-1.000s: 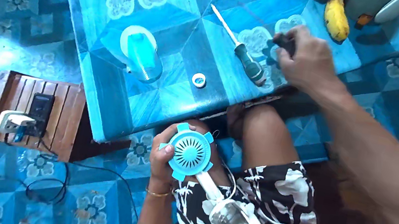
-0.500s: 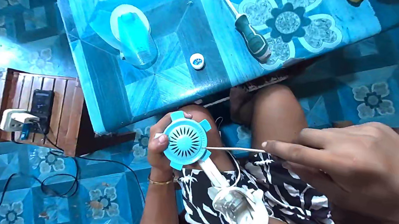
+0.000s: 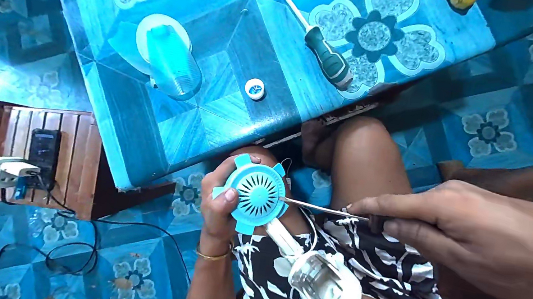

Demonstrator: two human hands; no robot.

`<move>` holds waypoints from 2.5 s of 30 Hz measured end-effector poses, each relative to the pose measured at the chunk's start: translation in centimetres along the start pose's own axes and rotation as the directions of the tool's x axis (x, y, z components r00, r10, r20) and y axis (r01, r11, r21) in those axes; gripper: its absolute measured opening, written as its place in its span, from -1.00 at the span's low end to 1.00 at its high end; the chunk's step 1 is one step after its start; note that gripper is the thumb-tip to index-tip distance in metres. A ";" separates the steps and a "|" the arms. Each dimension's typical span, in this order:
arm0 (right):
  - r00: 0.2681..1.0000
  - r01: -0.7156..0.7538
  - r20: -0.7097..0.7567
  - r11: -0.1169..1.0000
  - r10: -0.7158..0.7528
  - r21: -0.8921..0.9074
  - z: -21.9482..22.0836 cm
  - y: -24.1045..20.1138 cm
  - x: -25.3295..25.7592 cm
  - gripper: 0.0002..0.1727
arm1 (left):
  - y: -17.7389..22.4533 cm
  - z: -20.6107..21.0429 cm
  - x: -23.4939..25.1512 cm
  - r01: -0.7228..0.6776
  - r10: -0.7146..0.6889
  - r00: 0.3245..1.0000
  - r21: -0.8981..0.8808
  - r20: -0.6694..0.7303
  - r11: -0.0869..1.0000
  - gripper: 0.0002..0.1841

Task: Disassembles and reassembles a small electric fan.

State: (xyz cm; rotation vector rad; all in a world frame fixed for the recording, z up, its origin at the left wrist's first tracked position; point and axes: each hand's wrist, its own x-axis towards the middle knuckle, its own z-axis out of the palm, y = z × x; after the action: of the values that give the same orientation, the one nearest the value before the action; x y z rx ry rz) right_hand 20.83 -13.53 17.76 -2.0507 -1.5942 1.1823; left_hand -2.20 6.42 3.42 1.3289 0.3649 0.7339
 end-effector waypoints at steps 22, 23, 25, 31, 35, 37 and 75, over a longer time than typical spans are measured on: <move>0.999 -0.015 -0.039 0.988 0.009 -0.151 1.9 -2.2 -0.1 -0.57 | -1.0 -0.6 -0.7 -0.038 0.037 0.999 -0.036 -0.026 0.999 -0.61; 1.000 -0.009 -0.029 0.991 0.005 -0.136 2.0 -2.2 -0.2 -0.56 | -1.1 -0.7 -0.7 -0.046 0.045 0.999 -0.031 -0.022 0.998 -0.60; 0.983 -0.143 0.120 0.988 0.136 0.052 1.1 -2.6 0.2 -0.59 | -1.1 -0.9 -0.7 -0.050 0.050 0.999 -0.035 -0.018 0.998 -0.61; 0.979 -0.161 0.162 0.950 0.121 0.268 2.6 -0.7 0.6 -0.60 | -1.1 -1.4 -1.0 -0.044 0.041 0.998 -0.059 -0.049 0.997 -0.61; 0.979 0.156 -0.122 0.986 -0.163 -0.058 4.5 0.9 0.4 -0.56 | -0.9 -1.7 -1.1 -0.034 0.033 0.999 -0.046 -0.016 0.998 -0.62; 0.923 0.250 -0.208 0.915 -0.324 -0.316 4.5 1.3 0.5 -0.51 | -0.6 -1.4 -1.0 -0.009 0.009 1.000 -0.036 0.002 0.999 -0.62; 0.976 0.151 -0.120 0.960 -0.183 -0.234 3.9 -1.0 1.0 -0.56 | -0.8 -1.5 -1.2 -0.040 0.039 0.998 -0.007 -0.057 0.999 -0.62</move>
State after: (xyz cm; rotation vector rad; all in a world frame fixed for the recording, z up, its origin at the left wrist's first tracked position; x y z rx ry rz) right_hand 17.28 -13.27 15.54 -2.0294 -1.8606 0.8130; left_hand -3.84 6.70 2.10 1.3127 0.3815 0.8064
